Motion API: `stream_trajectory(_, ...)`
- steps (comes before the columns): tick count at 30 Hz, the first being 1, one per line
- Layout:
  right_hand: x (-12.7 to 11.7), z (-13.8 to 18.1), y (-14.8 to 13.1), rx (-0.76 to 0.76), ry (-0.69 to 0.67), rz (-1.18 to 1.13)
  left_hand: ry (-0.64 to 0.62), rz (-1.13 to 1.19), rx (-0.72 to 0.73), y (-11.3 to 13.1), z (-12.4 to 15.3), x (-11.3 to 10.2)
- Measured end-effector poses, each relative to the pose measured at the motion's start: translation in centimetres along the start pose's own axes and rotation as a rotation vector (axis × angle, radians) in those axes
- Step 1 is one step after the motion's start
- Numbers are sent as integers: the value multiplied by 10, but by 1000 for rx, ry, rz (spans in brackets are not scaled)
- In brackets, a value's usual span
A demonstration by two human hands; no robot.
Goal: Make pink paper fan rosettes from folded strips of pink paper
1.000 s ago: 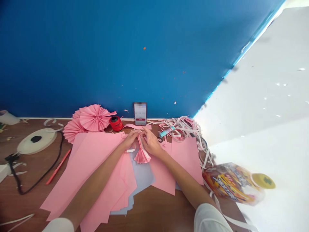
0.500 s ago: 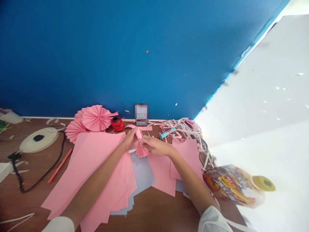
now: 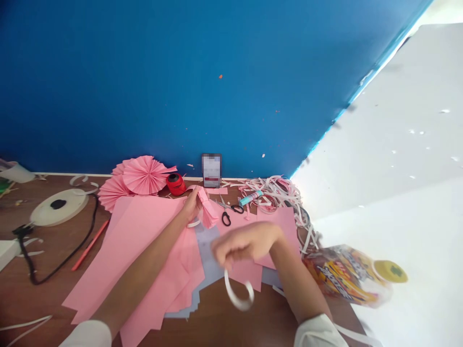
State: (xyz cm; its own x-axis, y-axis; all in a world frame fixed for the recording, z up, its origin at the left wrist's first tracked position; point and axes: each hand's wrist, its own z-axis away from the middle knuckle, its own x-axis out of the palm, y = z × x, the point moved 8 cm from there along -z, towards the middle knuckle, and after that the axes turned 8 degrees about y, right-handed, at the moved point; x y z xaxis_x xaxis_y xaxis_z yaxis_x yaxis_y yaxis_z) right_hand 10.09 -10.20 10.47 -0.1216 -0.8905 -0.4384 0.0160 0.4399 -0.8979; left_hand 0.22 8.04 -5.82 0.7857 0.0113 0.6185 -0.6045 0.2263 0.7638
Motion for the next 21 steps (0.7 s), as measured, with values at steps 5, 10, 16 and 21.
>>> stream_trajectory(5, -119, 107, 72, 718, 1170, 718, -81, -53, -76, -9, 4, 7)
stream_trajectory(10, -126, 152, 83, 1081, 1568, 1160, -184, -102, -100, -14, 6, 12)
stream_trajectory(16, -101, 70, 120, 781, 1201, 362, -209, -81, -110, -15, 8, 11)
stream_trajectory(21, -73, 29, 131, 674, 1043, -29, -195, -54, -32, -4, 8, 13)
